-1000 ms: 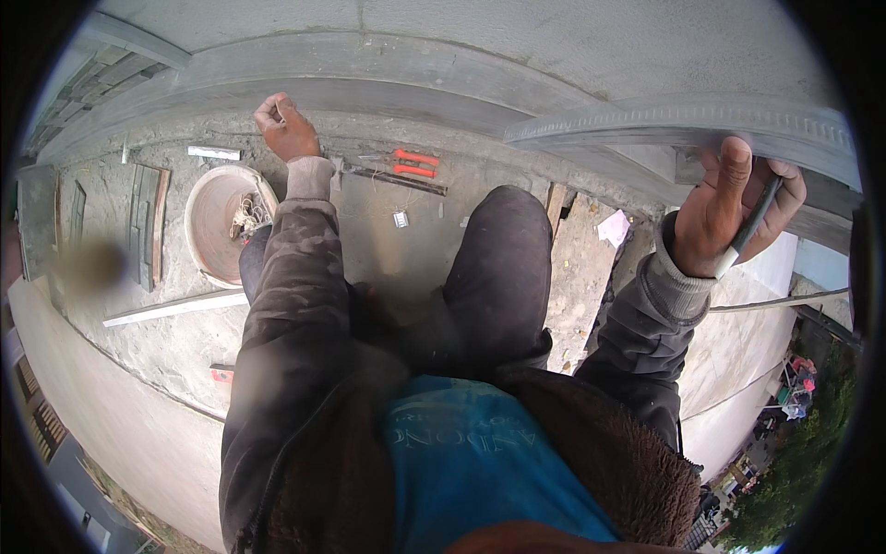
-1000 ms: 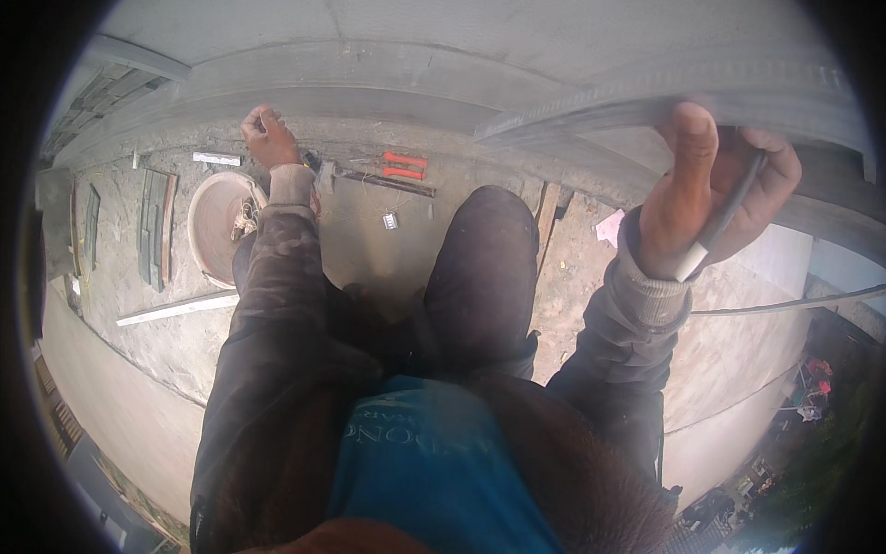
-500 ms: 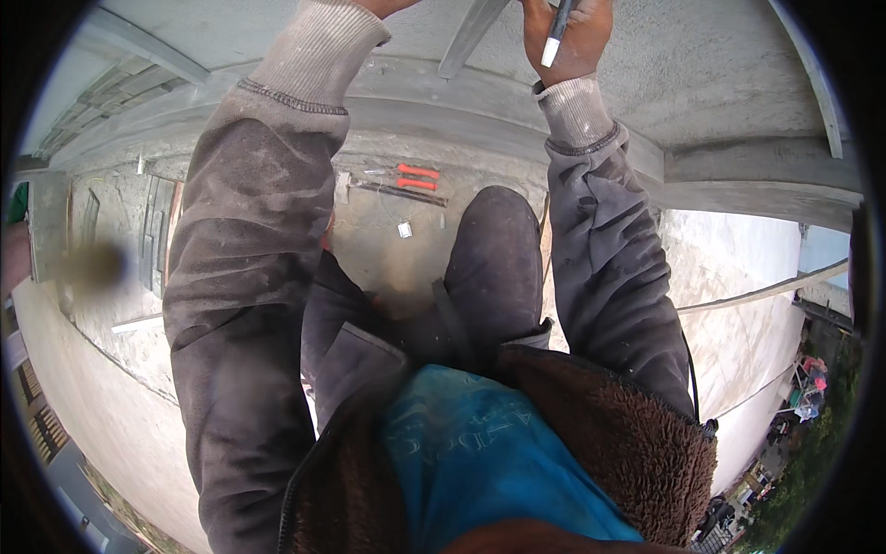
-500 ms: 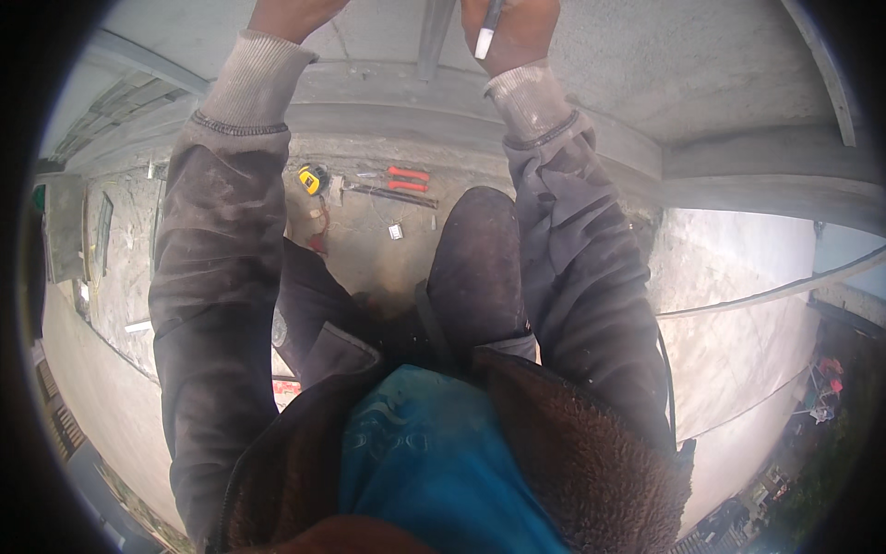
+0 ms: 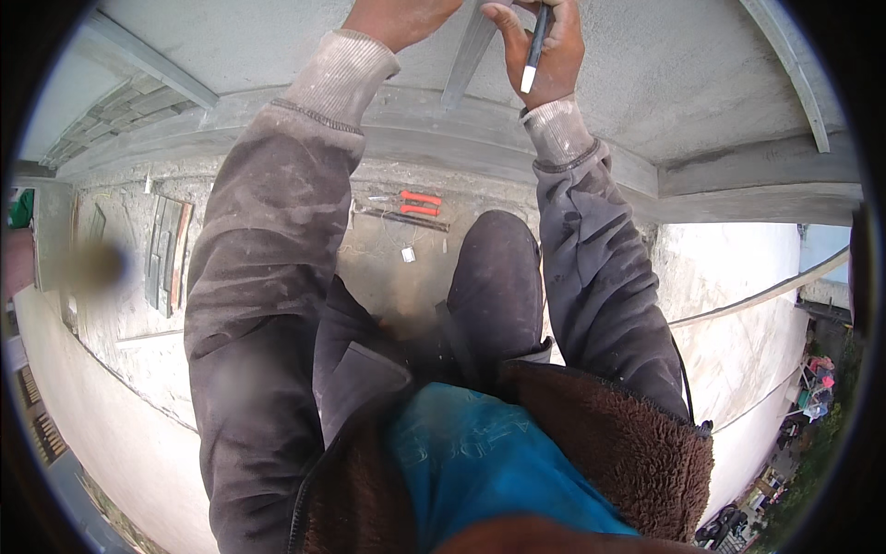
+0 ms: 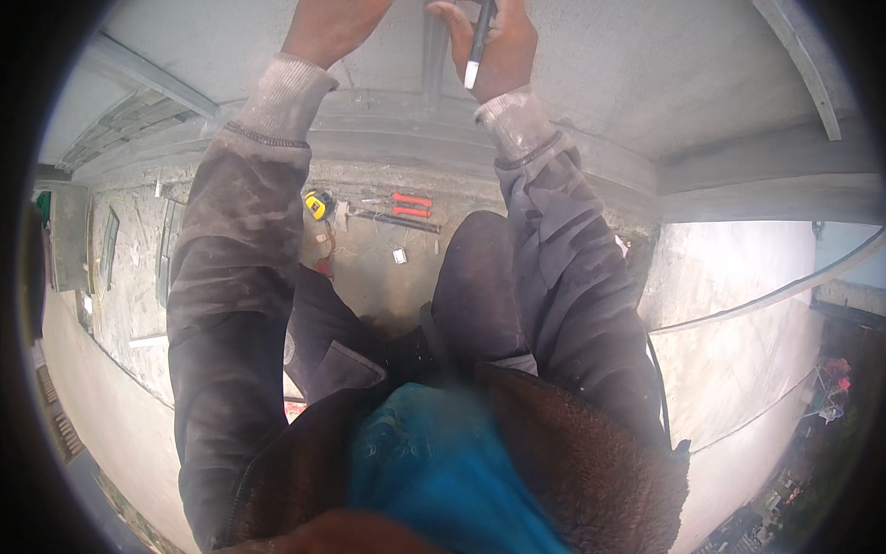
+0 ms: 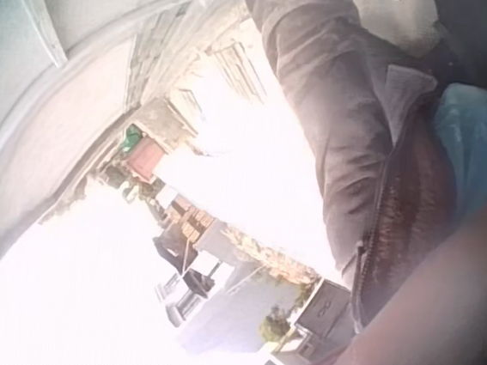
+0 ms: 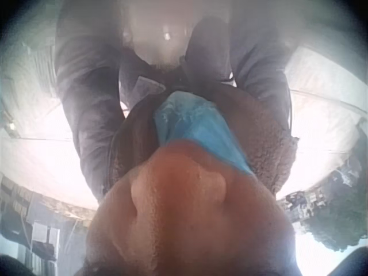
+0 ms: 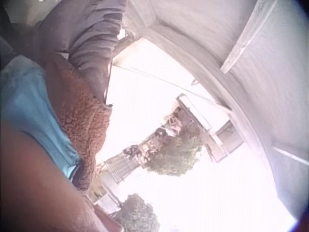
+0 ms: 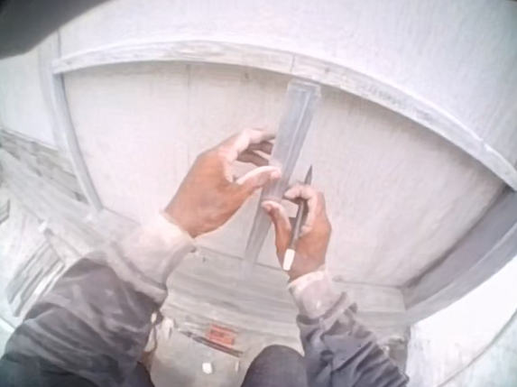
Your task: The person measures and marks a ceiling surface and a metal trim piece using a tape measure and marker. They then position the metal trim against the ceiling and secure it by hammering nails into place. Another person briefly assists by holding a tape measure.
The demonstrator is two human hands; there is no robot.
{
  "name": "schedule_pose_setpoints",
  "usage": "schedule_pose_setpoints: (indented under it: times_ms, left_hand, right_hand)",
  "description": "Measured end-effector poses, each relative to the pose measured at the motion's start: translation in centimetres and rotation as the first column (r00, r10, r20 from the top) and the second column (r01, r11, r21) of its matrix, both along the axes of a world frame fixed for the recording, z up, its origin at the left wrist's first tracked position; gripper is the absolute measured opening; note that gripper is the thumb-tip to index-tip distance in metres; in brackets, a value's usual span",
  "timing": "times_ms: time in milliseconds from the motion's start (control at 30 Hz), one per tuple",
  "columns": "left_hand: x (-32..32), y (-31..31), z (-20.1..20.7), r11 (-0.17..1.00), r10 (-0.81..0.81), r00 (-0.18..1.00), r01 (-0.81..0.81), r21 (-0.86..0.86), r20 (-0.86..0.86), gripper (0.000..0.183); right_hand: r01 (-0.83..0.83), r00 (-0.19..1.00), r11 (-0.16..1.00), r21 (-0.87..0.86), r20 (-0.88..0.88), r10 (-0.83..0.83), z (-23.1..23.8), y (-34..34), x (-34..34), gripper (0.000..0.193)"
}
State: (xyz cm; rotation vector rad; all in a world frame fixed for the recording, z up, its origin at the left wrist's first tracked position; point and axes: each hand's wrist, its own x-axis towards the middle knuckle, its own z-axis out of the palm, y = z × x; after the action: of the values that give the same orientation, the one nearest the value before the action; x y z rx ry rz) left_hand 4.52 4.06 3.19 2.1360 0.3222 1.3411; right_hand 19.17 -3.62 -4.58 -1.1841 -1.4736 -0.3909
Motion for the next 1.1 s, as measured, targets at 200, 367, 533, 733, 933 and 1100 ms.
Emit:
schedule_pose_setpoints:
  times_ms: [200, 367, 533, 733, 933, 1100]
  left_hand:
    - [1.6, -1.8, 0.4, 0.958, 0.256, 0.965, -0.244, 0.153, -0.060, 0.060]
    - [2.6, -1.3, 0.8, 0.926, 0.342, 0.939, -0.330, 0.184, -0.034, 0.056]
    - [3.0, -1.2, 0.8, 0.926, 0.353, 0.936, -0.346, 0.150, -0.018, 0.044]
    - [3.4, -0.3, -0.1, 0.891, 0.423, 0.906, -0.419, 0.174, 0.015, 0.046]
    - [4.0, -0.2, 0.2, 0.867, 0.480, 0.877, -0.474, 0.156, -0.006, 0.037]
    - [4.1, 0.3, -0.1, 0.867, 0.462, 0.886, -0.460, 0.193, 0.034, 0.043]
  right_hand:
    - [-0.027, 0.956, 0.992, -0.125, -0.293, -0.011, -1.1, -0.4, -0.5, 0.036]
    - [-0.023, 0.959, 0.993, -0.118, -0.283, -0.012, -0.3, -0.2, -0.4, 0.035]
    - [0.006, 0.973, 0.997, -0.073, -0.229, -0.022, -0.5, 0.1, -0.3, 0.032]
    - [0.078, 0.986, 0.996, 0.032, -0.149, -0.073, -0.5, 0.5, -0.9, 0.028]
    - [0.104, 0.987, 0.993, 0.064, -0.127, -0.095, -0.6, 1.1, -0.5, 0.027]
    - [0.103, 0.986, 0.991, 0.081, -0.137, -0.091, -0.7, 1.4, -0.8, 0.027]
